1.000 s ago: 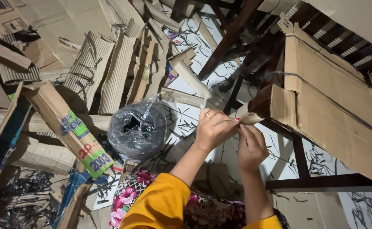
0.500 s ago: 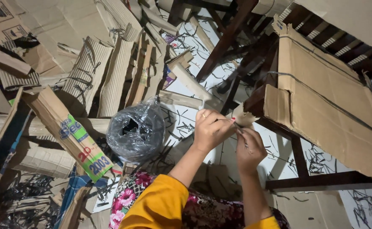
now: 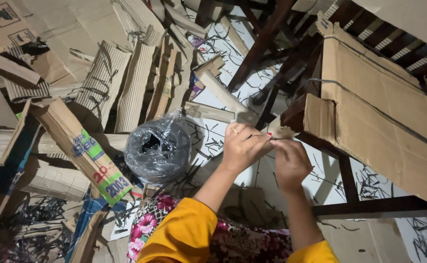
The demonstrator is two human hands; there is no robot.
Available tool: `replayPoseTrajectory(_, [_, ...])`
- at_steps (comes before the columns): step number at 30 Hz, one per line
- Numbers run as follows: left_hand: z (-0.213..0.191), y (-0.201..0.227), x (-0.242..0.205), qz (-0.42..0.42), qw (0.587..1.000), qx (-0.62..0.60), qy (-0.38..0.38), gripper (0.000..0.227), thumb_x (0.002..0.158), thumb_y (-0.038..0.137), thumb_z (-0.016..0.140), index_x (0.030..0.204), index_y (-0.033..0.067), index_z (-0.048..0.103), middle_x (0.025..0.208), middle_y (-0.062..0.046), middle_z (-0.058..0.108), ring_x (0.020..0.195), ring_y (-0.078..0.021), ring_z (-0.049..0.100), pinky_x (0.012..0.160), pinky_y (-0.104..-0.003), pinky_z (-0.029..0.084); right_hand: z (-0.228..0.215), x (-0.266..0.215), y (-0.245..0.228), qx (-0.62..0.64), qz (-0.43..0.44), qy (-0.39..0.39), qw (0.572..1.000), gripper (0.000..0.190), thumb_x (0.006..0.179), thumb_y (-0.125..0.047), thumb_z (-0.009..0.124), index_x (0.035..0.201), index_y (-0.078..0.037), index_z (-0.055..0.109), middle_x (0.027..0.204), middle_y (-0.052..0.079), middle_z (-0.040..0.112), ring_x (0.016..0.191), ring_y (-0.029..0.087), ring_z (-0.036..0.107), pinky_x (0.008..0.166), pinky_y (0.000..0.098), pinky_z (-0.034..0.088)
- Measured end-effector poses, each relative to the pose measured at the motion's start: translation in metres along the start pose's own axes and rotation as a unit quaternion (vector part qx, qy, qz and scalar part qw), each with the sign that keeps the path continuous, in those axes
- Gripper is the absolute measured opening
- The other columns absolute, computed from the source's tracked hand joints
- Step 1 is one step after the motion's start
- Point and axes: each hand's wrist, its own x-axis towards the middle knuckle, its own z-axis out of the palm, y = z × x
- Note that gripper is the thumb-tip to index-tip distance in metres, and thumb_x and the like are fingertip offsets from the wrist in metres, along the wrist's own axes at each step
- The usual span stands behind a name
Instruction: The person is preparing packaging materials by cutting black plastic strips and tying them around rolled cardboard tubes to secure them.
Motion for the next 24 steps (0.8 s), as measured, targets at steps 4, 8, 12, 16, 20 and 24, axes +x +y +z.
replayPoseTrajectory(4, [0.001,-0.004,-0.006,-0.013,1.0,0.009,-0.004,0.01,0.091,0.022,0.077,0.082,0.0227,0.074,0.077,0.005,0.064,0.073,-0.0188,0.06,0.082,-0.035,0.049,0.007,-0.009,-0.002,-0.041,0.097,0.053,0.993,0.01,0.092,-0.004,0.087,0.093,-0.007,0.078,0.084,0.002,0.072,0.073,0.019,0.073,0.069,0.028,0.059])
replayPoseTrajectory(8, [0.007,-0.01,-0.015,-0.034,0.999,-0.006,-0.025,0.012,0.098,0.029,0.069,0.089,0.0234,0.075,0.08,0.006,0.066,0.075,-0.018,0.063,0.083,-0.036,0.051,0.011,-0.015,0.002,-0.044,0.072,0.059,0.995,0.009,0.091,-0.001,0.086,0.096,-0.007,0.081,0.087,0.003,0.073,0.076,0.019,0.074,0.068,0.029,0.06])
replayPoseTrajectory(12, [0.012,-0.016,-0.025,-0.048,0.998,-0.01,-0.045,0.013,0.099,0.032,0.065,0.091,0.0257,0.074,0.083,0.008,0.066,0.079,-0.0162,0.064,0.086,-0.036,0.05,0.007,-0.004,-0.004,-0.05,0.033,0.041,0.997,0.009,0.092,0.001,0.084,0.097,-0.005,0.081,0.085,0.005,0.071,0.072,0.021,0.072,0.065,0.0308,0.058])
replayPoseTrajectory(16, [0.01,-0.015,-0.024,-0.055,0.996,-0.006,-0.071,0.015,0.101,0.036,0.062,0.094,0.0264,0.071,0.086,0.006,0.066,0.082,-0.0171,0.066,0.088,-0.037,0.05,0.006,-0.006,-0.004,-0.07,0.002,0.017,0.997,0.009,0.093,0.001,0.082,0.1,-0.005,0.081,0.084,0.007,0.066,0.07,0.021,0.068,0.063,0.0324,0.055])
replayPoseTrajectory(20, [0.008,-0.021,-0.023,-0.028,0.995,0.004,-0.1,0.021,0.103,0.037,0.057,0.091,0.0252,0.069,0.084,0.005,0.066,0.082,-0.0168,0.066,0.086,-0.036,0.048,0.005,-0.017,-0.001,-0.147,0.002,-0.038,0.988,0.005,0.1,-0.012,0.075,0.098,-0.007,0.076,0.079,0.004,0.056,0.067,0.022,0.063,0.06,0.0346,0.053])
replayPoseTrajectory(24, [-0.001,-0.014,-0.015,-0.029,0.99,0.026,-0.135,0.019,0.101,0.04,0.057,0.091,0.0288,0.068,0.086,0.008,0.066,0.084,-0.0141,0.066,0.086,-0.033,0.049,0.005,-0.016,-0.011,-0.151,0.07,-0.079,0.983,0.009,0.104,-0.016,0.068,0.099,-0.01,0.074,0.084,0.002,0.06,0.069,0.021,0.065,0.062,0.0338,0.054])
